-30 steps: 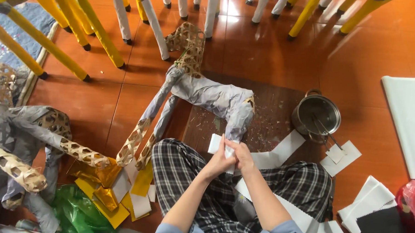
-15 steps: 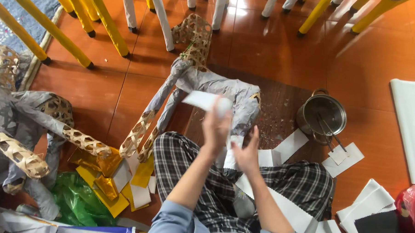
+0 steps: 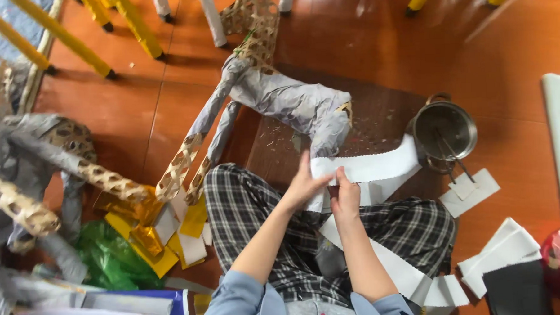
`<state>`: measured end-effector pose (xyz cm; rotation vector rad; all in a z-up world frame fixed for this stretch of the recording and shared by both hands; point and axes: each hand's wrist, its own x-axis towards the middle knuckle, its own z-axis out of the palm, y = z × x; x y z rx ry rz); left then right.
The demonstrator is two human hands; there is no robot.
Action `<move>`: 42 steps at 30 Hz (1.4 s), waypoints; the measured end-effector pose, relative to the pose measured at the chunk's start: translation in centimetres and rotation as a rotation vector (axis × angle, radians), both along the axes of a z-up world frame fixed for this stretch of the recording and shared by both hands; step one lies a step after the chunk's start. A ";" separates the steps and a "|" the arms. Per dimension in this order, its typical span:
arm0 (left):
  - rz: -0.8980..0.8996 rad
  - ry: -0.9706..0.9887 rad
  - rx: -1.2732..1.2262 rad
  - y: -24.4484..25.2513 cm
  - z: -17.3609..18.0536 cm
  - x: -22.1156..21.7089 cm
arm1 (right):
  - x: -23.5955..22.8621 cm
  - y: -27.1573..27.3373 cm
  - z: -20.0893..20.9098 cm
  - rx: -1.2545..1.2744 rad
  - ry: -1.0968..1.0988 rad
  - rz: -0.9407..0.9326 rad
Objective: Apply paper strips and adhesive to a paper-mache giraffe model.
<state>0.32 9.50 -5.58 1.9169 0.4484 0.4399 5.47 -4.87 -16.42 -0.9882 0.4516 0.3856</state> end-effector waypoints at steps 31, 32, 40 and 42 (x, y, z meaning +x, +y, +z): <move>-0.126 0.533 -0.049 -1.8 -3.3 0.4 | 0.6 1.1 5.5 -0.587 -0.522 0.655; -0.087 0.564 -0.020 -1.6 -4.1 0.5 | 1.7 2.8 4.8 -0.322 -0.365 0.661; -0.375 0.299 -0.239 0.9 0.5 -0.2 | 4.2 5.7 3.7 0.439 0.132 0.437; -0.381 0.319 -0.290 0.8 1.8 0.1 | 3.8 6.1 3.8 0.509 0.125 0.417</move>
